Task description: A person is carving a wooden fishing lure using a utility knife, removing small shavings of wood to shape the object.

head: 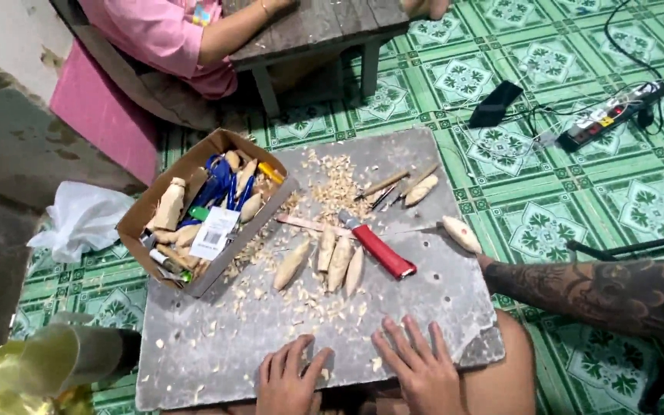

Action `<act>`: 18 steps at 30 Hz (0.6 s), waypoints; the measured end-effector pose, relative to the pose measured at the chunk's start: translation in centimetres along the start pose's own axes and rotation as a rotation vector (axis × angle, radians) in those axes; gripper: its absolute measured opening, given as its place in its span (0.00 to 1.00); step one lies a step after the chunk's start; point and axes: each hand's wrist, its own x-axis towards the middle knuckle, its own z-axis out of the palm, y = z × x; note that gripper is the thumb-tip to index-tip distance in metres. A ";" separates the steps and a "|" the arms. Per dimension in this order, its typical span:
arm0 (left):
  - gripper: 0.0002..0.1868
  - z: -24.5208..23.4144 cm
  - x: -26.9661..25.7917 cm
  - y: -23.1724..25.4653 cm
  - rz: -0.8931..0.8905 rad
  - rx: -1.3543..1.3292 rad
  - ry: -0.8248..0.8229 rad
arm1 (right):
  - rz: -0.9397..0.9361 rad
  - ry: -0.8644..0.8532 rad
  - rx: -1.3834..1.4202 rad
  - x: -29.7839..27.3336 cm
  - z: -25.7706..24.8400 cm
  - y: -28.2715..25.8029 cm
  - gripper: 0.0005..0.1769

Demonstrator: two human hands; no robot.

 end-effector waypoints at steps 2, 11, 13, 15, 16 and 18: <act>0.27 -2.3 2.1 -2.1 -0.014 -0.341 -0.667 | -0.042 -0.048 0.019 -0.2 0.2 0.5 0.39; 0.15 -5.1 11.5 -4.8 -0.132 -0.306 -0.244 | 0.163 -0.192 0.443 5.0 -3.2 2.9 0.32; 0.17 -5.0 13.2 -4.0 -0.131 -0.261 -0.314 | 0.184 -0.164 0.425 7.4 -3.2 3.8 0.28; 0.20 -4.7 14.9 -4.2 -0.120 -0.209 -0.387 | 0.216 -0.128 0.410 10.1 -2.5 4.4 0.24; 0.21 -4.3 15.1 -4.4 -0.102 -0.195 -0.384 | 0.221 -0.169 0.331 11.1 -1.9 4.7 0.24; 0.21 -2.8 15.5 -5.1 -0.080 -0.177 -0.380 | 0.228 -0.206 0.254 12.6 -0.4 5.3 0.25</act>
